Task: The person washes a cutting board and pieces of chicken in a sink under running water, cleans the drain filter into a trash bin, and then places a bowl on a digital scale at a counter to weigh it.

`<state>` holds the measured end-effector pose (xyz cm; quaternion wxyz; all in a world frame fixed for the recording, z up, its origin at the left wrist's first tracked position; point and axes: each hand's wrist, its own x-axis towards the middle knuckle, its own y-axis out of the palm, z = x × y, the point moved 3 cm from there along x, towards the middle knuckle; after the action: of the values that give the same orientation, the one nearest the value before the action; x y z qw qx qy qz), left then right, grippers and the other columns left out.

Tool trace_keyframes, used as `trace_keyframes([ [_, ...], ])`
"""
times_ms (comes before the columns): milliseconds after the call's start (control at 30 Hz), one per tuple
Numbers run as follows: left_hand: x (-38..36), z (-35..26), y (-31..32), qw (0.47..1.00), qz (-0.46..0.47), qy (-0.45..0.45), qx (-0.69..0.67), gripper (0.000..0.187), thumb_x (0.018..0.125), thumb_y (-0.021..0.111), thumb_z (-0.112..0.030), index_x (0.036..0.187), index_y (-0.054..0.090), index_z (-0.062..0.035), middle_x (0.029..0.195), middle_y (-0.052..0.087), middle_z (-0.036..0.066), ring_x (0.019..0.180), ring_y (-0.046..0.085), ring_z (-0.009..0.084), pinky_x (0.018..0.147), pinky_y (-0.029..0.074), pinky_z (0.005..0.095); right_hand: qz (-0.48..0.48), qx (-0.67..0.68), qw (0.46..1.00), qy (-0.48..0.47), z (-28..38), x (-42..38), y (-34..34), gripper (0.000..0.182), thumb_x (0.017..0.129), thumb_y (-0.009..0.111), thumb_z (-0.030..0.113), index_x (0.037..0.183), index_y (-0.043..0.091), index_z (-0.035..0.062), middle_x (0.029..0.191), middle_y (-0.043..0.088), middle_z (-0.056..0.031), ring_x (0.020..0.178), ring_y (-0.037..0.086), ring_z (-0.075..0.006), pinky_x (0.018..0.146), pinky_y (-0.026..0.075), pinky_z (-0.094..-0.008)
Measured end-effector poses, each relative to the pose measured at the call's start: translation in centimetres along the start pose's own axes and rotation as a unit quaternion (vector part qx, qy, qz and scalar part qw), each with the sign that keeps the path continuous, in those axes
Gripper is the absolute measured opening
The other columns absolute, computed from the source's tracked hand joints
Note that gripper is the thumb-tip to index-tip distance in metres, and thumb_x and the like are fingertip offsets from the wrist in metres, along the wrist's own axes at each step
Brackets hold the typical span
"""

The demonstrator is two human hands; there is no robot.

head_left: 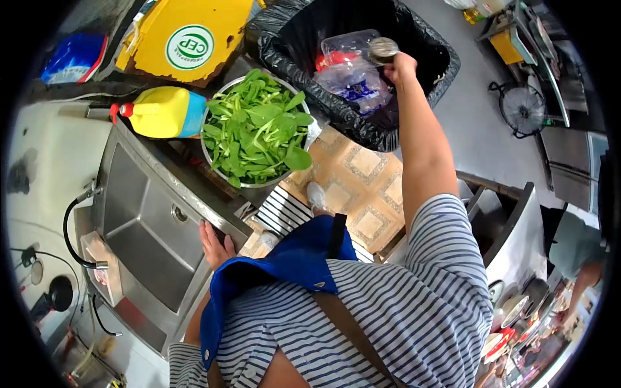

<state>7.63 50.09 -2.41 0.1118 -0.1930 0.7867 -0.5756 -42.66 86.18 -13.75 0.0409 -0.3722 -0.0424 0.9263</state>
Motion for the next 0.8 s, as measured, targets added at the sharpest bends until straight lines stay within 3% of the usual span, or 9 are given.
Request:
trace_keyframes([
  [167,0.7,-0.5,-0.3,0.999,0.004,-0.006,-0.035,0.061,0.075,0.055,-0.014,0.129,0.029,-0.0005,0.134,0.028,0.022,0.116,0.036,0.0392,0.094,0.033,0.0417,0.136,-0.365,0.919,-0.052,-2.6,-1.5,3.9,0.015,0.077,0.045,0.013,0.068,0.052,0.0029,0.053,0.044,-0.0098,0.043,0.043,-0.0192,0.035,0.032,-0.0350],
  [233,0.5,-0.3,-0.6,0.999,0.028,-0.012,-0.024,0.060,0.076,0.054,-0.016,0.128,0.030,0.0017,0.132,0.029,0.023,0.116,0.036,0.0396,0.093,0.034,0.0421,0.101,-0.270,0.958,-0.007,-3.0,-2.1,3.4,0.014,0.076,0.048,0.015,0.070,0.053,0.0037,0.057,0.046,-0.0113,0.045,0.041,-0.0174,0.036,0.032,-0.0343],
  [267,0.4,-0.1,-0.5,0.999,0.036,-0.024,-0.017,0.059,0.076,0.054,-0.017,0.127,0.031,0.0021,0.131,0.030,0.023,0.116,0.036,0.0396,0.092,0.035,0.0425,0.041,-0.087,0.995,0.035,-3.2,2.9,0.9,0.017,0.080,0.049,0.017,0.075,0.060,0.0046,0.067,0.053,-0.0085,0.047,0.045,-0.0182,0.037,0.035,-0.0302],
  [333,0.3,0.1,-0.6,0.999,0.017,-0.017,-0.037,0.059,0.077,0.055,-0.020,0.127,0.032,0.0015,0.131,0.031,0.023,0.116,0.036,0.0383,0.091,0.035,0.0417,-0.048,0.108,0.992,-0.045,2.4,-6.6,0.8,0.018,0.086,0.041,0.019,0.081,0.054,0.0070,0.061,0.047,-0.0037,0.043,0.035,-0.0114,0.035,0.027,-0.0246],
  [433,0.2,0.7,-0.8,0.997,-0.006,0.001,-0.075,0.058,0.078,0.057,-0.024,0.126,0.035,0.0001,0.130,0.033,0.022,0.115,0.038,0.0377,0.093,0.034,0.0397,0.045,0.334,0.940,-0.046,3.0,-7.7,0.2,0.024,0.091,0.030,0.019,0.088,0.050,0.0060,0.066,0.047,-0.0027,0.043,0.029,-0.0088,0.037,0.023,-0.0220],
  [633,-0.3,4.1,-1.9,0.939,0.057,-0.030,-0.338,0.047,0.073,0.064,-0.016,0.116,0.049,-0.0060,0.129,0.038,0.017,0.109,0.047,0.0311,0.088,0.041,0.0346,0.399,0.139,0.890,-0.171,2.4,-25.4,16.6,0.019,0.088,0.044,0.021,0.088,0.055,0.0061,0.068,0.051,-0.0001,0.049,0.036,-0.0083,0.041,0.026,-0.0213],
  [700,-1.0,6.6,-3.1,0.928,0.069,-0.019,-0.366,0.042,0.073,0.063,-0.016,0.113,0.052,-0.0076,0.124,0.043,0.015,0.106,0.049,0.0313,0.086,0.041,0.0337,0.399,0.025,0.889,-0.222,0.0,-31.5,22.8,0.015,0.088,0.047,0.018,0.086,0.055,0.0057,0.063,0.049,0.0008,0.049,0.043,-0.0084,0.042,0.030,-0.0221],
  [733,-1.4,8.2,-4.4,0.960,0.031,0.051,-0.273,0.042,0.074,0.063,-0.016,0.113,0.052,-0.0085,0.120,0.047,0.014,0.108,0.046,0.0308,0.089,0.038,0.0367,0.450,-0.065,0.859,-0.236,-1.3,-33.9,25.9,0.013,0.088,0.050,0.016,0.086,0.056,0.0048,0.061,0.050,0.0007,0.050,0.047,-0.0085,0.043,0.034,-0.0224],
  [800,-3.7,13.7,-6.4,0.984,-0.030,0.059,-0.165,0.039,0.072,0.063,-0.017,0.109,0.054,-0.0086,0.117,0.049,0.012,0.115,0.040,0.0284,0.094,0.028,0.0435,0.498,-0.190,0.802,-0.270,-5.2,-39.6,31.7,0.014,0.086,0.052,0.014,0.091,0.057,0.0026,0.066,0.054,-0.0003,0.053,0.050,-0.0081,0.046,0.040,-0.0217],
])
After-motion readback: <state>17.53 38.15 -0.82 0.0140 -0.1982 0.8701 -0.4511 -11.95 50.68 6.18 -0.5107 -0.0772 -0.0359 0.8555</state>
